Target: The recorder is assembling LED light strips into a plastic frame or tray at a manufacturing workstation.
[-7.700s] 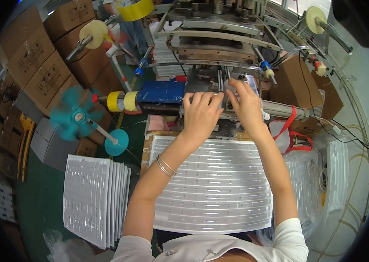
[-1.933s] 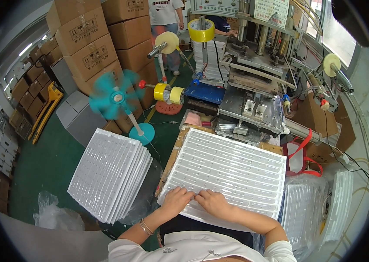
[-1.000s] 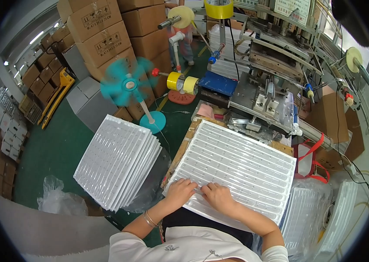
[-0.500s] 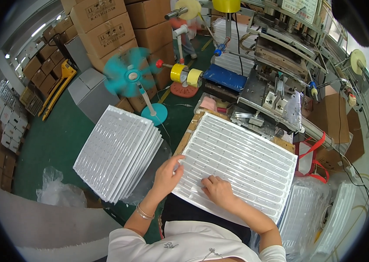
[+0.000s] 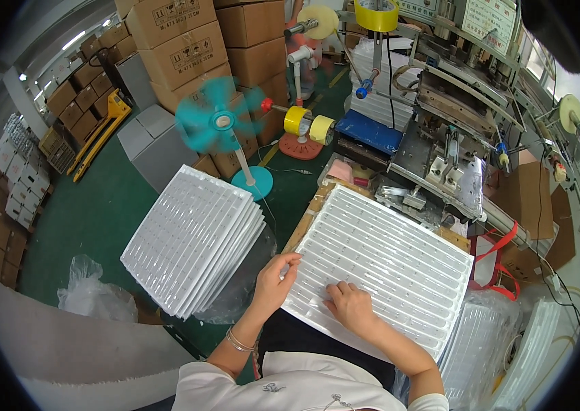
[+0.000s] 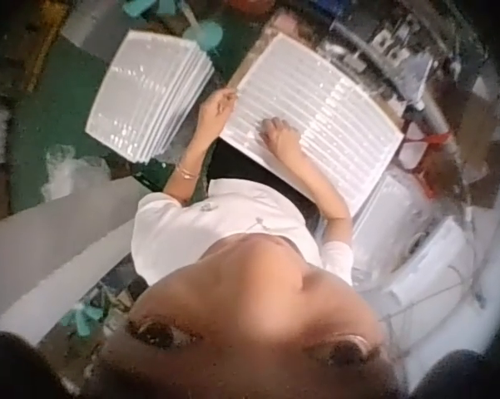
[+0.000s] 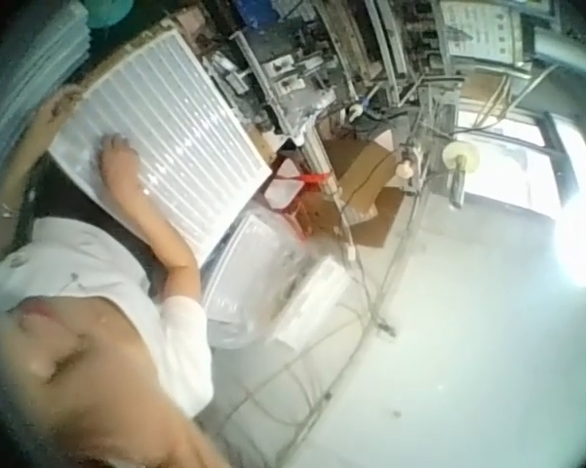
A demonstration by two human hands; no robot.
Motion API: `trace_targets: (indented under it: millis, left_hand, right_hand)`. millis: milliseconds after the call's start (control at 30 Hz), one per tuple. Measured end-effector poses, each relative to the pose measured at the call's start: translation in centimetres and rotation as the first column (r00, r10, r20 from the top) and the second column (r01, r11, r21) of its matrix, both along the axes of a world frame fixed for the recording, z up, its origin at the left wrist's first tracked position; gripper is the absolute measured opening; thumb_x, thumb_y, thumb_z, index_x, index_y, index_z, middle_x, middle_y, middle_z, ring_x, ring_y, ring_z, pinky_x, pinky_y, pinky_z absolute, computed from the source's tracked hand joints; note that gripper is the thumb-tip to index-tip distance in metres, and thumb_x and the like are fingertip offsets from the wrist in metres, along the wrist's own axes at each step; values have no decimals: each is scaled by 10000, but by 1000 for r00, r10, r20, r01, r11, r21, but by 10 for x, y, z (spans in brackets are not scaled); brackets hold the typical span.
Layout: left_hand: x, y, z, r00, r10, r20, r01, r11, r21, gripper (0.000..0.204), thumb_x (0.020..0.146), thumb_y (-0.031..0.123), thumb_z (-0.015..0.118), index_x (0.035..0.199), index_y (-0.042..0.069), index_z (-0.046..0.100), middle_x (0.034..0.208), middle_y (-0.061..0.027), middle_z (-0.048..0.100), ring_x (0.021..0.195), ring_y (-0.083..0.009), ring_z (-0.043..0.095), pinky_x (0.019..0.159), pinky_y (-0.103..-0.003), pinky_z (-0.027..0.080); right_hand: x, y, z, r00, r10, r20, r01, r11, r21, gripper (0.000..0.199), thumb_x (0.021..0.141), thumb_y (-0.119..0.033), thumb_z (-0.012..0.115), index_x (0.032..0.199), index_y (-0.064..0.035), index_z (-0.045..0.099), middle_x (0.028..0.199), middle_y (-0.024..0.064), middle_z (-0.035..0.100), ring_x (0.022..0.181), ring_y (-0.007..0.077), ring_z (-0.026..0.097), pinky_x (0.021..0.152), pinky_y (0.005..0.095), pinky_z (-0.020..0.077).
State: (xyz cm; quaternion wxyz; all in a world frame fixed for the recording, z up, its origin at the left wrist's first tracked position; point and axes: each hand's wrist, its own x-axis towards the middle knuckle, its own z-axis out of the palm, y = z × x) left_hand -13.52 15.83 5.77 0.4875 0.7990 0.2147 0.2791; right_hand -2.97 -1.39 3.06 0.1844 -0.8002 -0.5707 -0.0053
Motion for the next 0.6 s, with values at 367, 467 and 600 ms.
trace_targets:
  millis: [367, 467, 600]
  left_hand:
    - [-7, -8, 3, 997, 72, 1, -72, 997, -40, 168, 863, 38, 579, 1021, 22, 633, 914, -35, 657, 818, -93, 598, 662, -216, 447]
    - [-4, -5, -1, 991, 122, 57, -120, 992, -47, 152, 837, 7, 578, 980, 8, 629, 895, -106, 653, 833, -190, 630, 730, -273, 471]
    - [-2, 1, -4, 965, 178, 193, -151, 978, -145, 145, 866, 25, 563, 995, 17, 629, 904, -32, 644, 803, -81, 569, 673, -225, 432]
  right_hand:
    - [-9, -5, -5, 998, -48, -27, 49, 998, 33, 173, 723, -161, 680, 786, -73, 545, 752, 78, 538, 686, 230, 584, 519, 351, 496]
    - [-8, -4, -8, 997, -60, -52, 62, 998, 29, 170, 723, -153, 676, 798, -77, 544, 764, 79, 538, 696, 239, 583, 524, 360, 495]
    - [-4, -1, -12, 996, -75, -38, 77, 996, 48, 151, 732, -132, 663, 811, -86, 544, 789, 75, 535, 721, 240, 582, 530, 369, 492]
